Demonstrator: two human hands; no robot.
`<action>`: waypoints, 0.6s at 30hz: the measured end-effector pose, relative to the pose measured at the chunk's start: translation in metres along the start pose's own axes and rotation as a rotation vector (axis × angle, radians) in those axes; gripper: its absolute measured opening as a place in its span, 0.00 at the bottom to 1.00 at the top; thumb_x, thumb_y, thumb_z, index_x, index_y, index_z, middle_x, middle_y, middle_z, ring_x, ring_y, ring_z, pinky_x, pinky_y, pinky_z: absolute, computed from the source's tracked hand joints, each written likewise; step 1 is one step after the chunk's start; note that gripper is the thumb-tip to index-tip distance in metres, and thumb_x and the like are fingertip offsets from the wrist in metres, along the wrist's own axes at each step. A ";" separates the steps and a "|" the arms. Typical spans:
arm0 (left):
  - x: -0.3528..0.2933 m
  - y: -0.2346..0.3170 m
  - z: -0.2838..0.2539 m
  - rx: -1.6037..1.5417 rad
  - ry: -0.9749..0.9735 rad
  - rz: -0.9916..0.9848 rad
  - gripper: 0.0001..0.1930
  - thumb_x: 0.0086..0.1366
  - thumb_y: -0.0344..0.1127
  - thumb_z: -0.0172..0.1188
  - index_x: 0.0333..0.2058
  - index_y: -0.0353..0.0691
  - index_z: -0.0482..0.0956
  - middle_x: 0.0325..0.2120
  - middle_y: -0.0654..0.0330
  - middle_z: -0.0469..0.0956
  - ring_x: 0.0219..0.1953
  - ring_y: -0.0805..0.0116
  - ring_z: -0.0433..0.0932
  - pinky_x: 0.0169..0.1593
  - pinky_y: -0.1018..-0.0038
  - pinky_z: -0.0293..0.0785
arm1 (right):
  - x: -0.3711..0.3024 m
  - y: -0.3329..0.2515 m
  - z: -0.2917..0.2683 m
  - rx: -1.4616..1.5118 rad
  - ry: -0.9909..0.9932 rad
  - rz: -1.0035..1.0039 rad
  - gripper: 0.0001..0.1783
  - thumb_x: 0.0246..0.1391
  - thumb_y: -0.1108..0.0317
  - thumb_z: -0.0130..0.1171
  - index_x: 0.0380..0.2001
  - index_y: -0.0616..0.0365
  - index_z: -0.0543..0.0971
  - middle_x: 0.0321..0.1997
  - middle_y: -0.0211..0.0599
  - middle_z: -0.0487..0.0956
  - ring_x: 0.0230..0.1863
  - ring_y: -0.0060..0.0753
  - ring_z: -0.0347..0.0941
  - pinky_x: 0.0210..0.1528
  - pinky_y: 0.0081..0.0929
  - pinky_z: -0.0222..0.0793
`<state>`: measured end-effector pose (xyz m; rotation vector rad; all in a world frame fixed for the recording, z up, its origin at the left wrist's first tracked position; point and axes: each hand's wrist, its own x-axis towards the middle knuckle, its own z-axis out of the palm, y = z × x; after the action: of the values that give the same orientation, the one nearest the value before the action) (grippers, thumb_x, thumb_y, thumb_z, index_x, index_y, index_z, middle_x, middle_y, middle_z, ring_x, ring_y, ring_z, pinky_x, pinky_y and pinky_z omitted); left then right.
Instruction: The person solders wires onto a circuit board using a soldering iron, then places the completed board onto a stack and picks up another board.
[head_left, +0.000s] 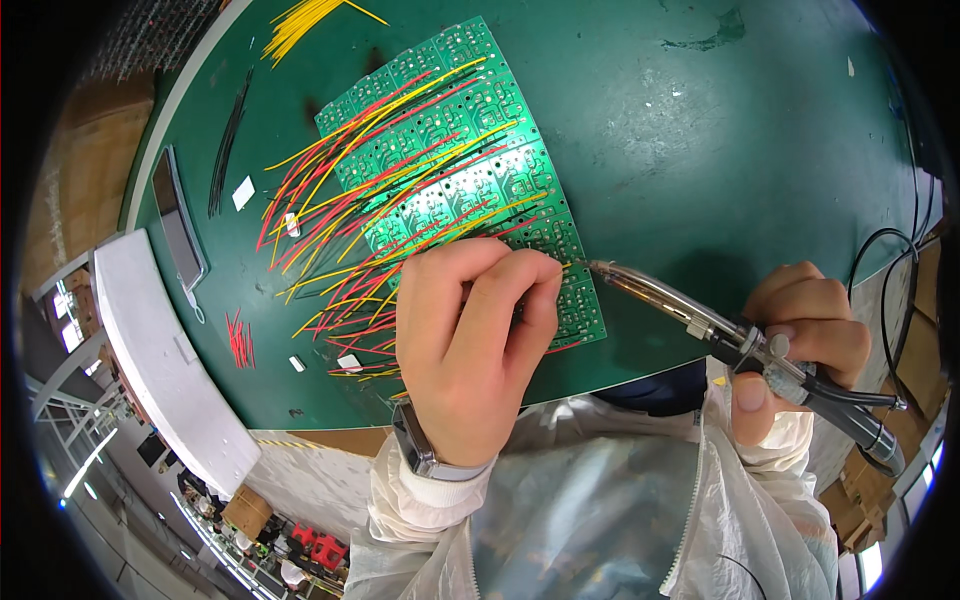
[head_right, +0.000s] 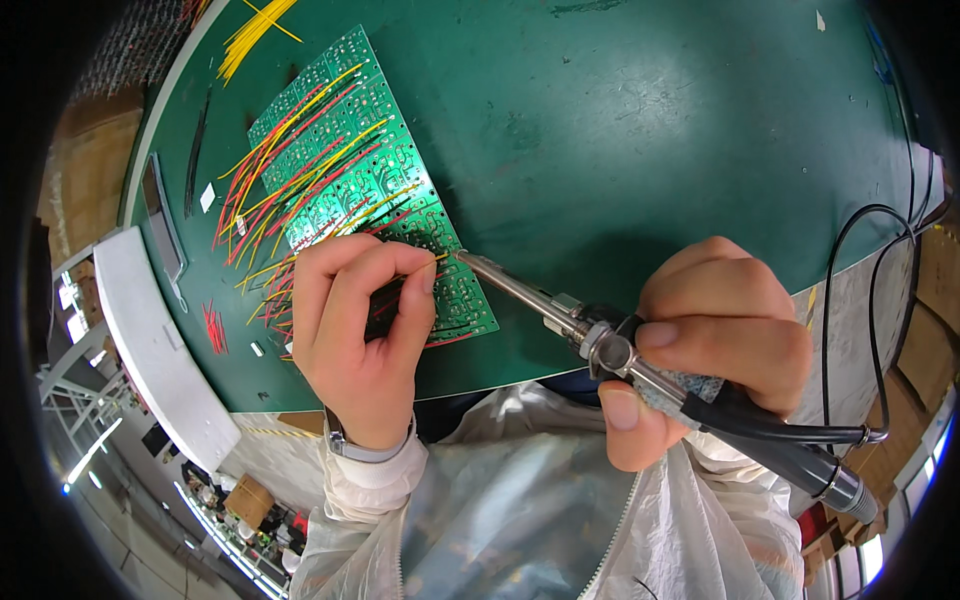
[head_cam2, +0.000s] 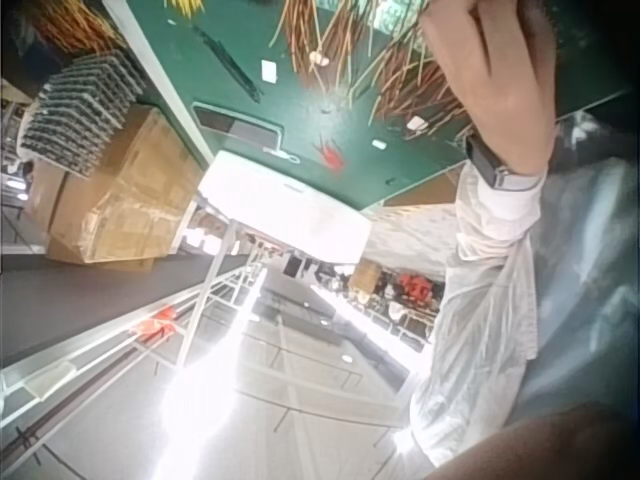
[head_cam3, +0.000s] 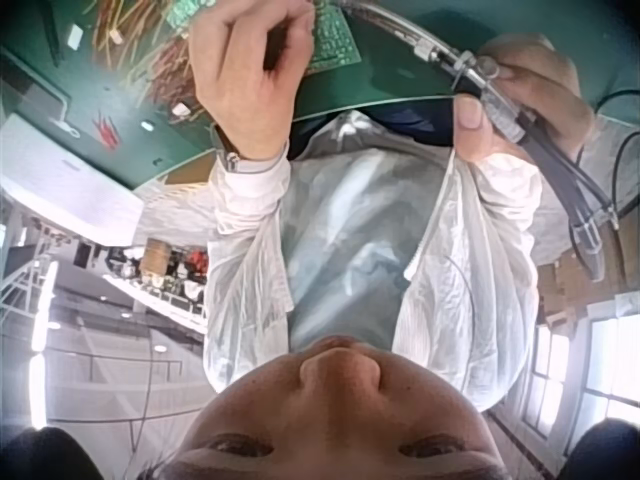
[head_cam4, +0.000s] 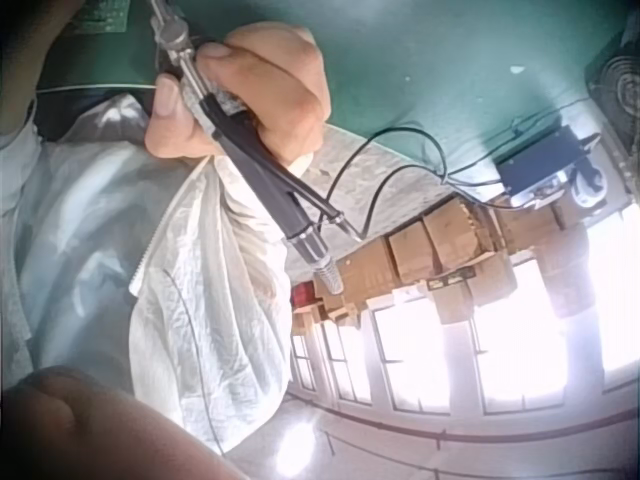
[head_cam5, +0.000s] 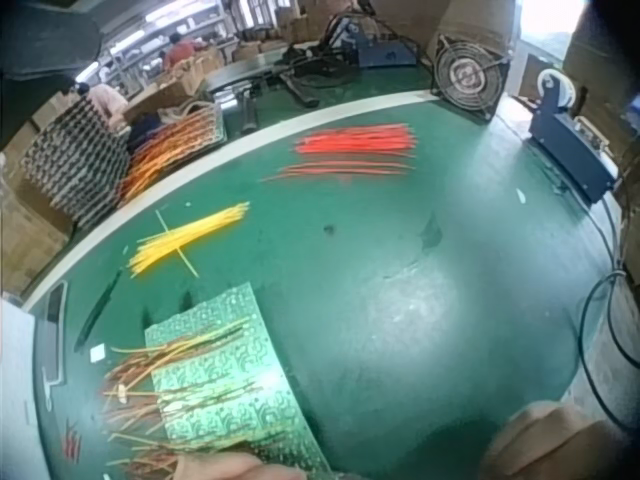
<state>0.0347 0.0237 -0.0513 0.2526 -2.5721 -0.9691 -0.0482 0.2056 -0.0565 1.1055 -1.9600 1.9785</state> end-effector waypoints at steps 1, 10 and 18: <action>0.000 0.000 0.000 0.002 0.001 0.003 0.14 0.39 0.19 0.62 0.28 0.37 0.74 0.26 0.61 0.68 0.27 0.64 0.66 0.29 0.72 0.63 | 0.000 0.000 0.000 0.000 0.000 0.000 0.19 0.32 0.70 0.65 0.27 0.60 0.65 0.22 0.39 0.68 0.16 0.26 0.61 0.17 0.19 0.58; 0.002 0.002 -0.002 0.035 -0.010 0.008 0.11 0.42 0.19 0.61 0.27 0.36 0.75 0.27 0.60 0.68 0.27 0.66 0.68 0.30 0.74 0.65 | 0.001 -0.002 0.000 -0.008 -0.018 0.011 0.19 0.33 0.71 0.64 0.27 0.60 0.65 0.23 0.38 0.69 0.16 0.26 0.61 0.17 0.20 0.58; 0.002 0.004 -0.003 0.079 -0.020 -0.002 0.09 0.44 0.19 0.60 0.27 0.36 0.75 0.28 0.59 0.70 0.28 0.69 0.70 0.32 0.77 0.67 | 0.003 -0.006 0.000 -0.056 -0.050 0.007 0.17 0.33 0.70 0.64 0.26 0.59 0.67 0.22 0.37 0.69 0.16 0.27 0.63 0.17 0.20 0.59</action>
<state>0.0337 0.0243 -0.0463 0.2678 -2.6321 -0.8759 -0.0470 0.2055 -0.0506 1.1474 -2.0332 1.9052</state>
